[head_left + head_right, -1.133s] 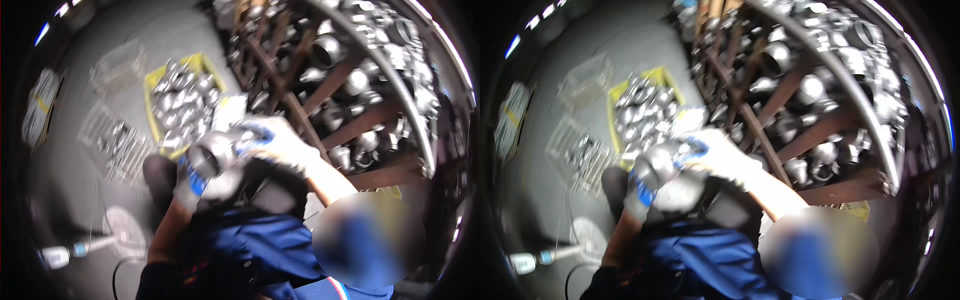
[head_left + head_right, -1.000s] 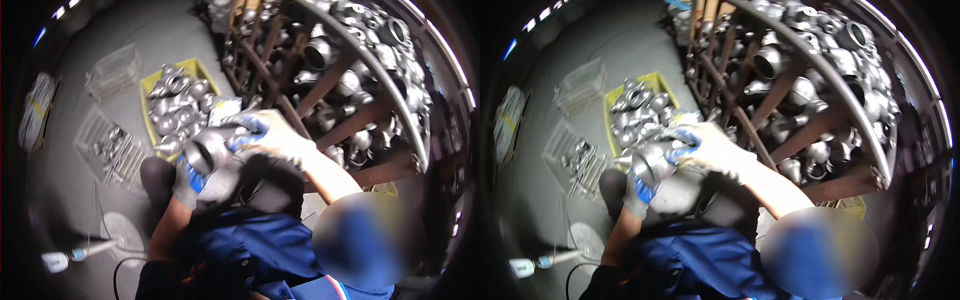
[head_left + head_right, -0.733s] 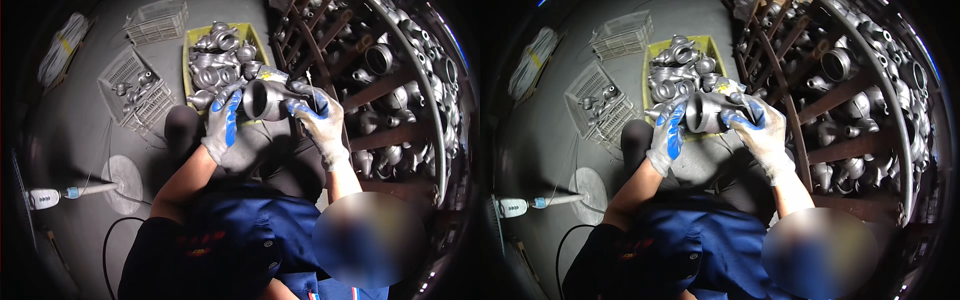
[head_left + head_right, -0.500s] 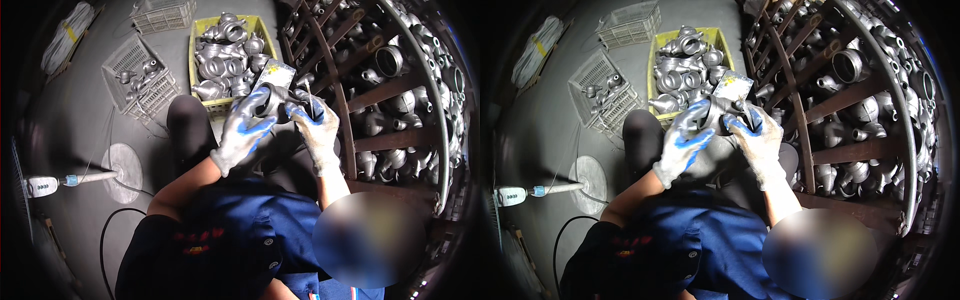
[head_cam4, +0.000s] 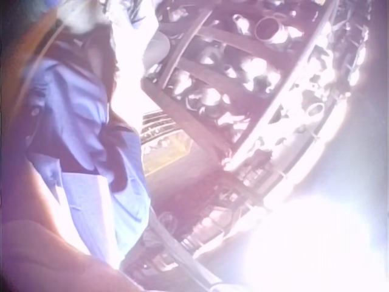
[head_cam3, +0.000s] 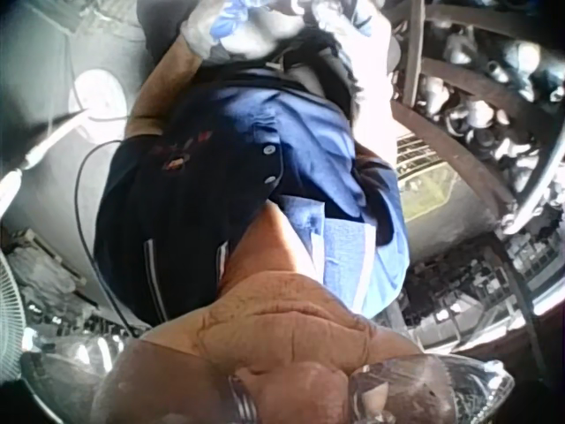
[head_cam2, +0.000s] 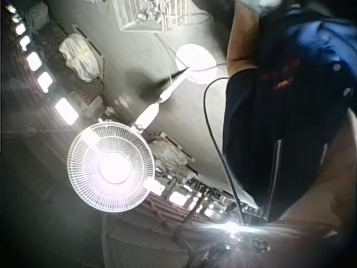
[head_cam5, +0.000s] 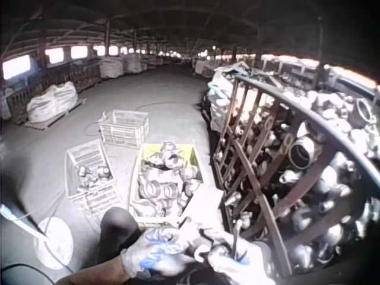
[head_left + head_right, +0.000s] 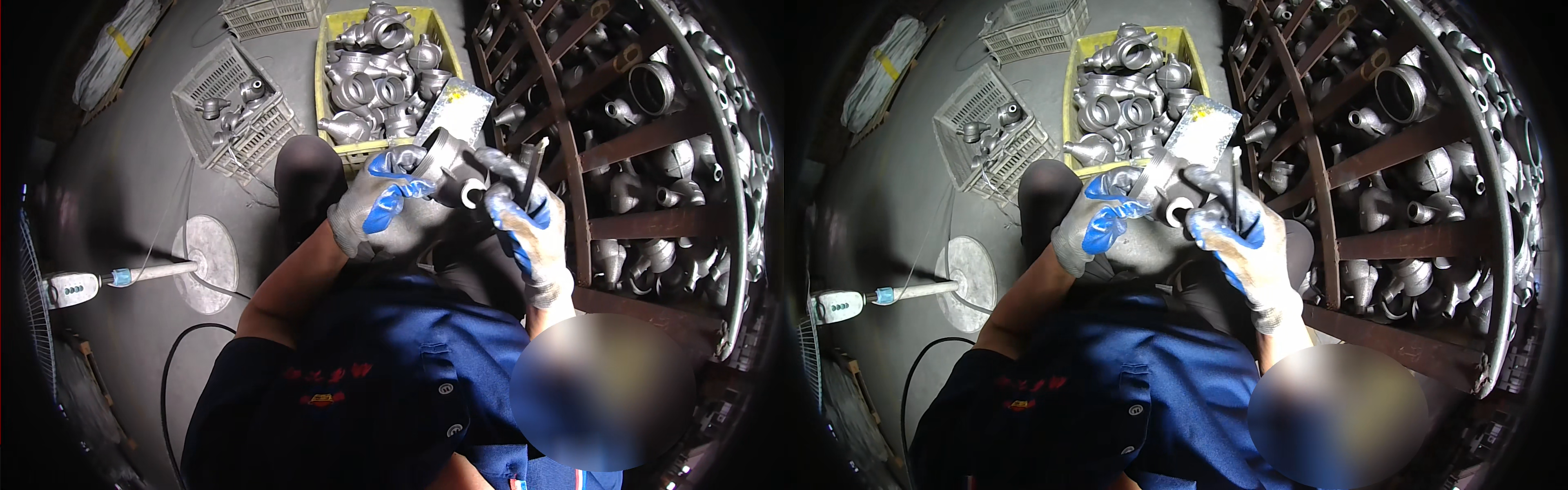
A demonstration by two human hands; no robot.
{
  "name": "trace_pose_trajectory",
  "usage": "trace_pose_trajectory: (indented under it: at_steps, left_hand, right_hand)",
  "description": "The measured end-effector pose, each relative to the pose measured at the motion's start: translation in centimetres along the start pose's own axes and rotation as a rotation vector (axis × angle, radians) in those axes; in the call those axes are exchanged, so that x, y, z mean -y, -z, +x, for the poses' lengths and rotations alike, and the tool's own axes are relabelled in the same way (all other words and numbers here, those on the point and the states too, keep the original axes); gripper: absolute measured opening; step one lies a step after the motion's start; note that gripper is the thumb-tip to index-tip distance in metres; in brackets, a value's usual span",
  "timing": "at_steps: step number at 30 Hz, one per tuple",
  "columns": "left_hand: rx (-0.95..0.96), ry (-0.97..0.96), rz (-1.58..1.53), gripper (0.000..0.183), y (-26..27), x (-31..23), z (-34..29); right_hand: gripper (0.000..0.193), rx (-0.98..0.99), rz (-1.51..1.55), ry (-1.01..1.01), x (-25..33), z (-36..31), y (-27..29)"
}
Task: Cleaning and deburring metal casting components using a small tool.
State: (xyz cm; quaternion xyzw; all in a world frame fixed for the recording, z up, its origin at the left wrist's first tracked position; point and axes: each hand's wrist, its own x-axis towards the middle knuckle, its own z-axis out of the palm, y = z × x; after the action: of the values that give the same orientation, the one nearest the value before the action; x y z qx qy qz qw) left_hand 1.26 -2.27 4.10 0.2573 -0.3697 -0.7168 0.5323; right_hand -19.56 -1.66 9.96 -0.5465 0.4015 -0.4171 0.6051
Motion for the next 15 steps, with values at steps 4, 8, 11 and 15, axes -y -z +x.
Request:
trace_pose_trajectory:
  at_steps: [4, 8, 11, 15]
  left_hand:
    - [0.094, -0.059, 1.272, 0.027, -1.8, -2.9, 0.2]
    - [0.077, 0.166, 0.019, 0.030, 3.4, 0.3, 0.0]
    - [0.191, -0.290, 0.315, 0.033, 3.7, 1.7, -1.1]
    - [0.142, -0.160, -0.050, 0.032, 2.5, 0.5, -1.1]
  right_hand:
    - [0.054, -0.075, 0.010, -0.088, 0.2, 0.0, 0.9]
    - [0.053, -0.032, -0.089, -0.075, -0.9, -0.4, 2.7]
    - [0.049, 0.056, -0.173, 0.000, -0.5, -0.9, 3.3]
    - [0.040, 0.088, -0.571, 0.159, 0.0, -1.1, 3.7]
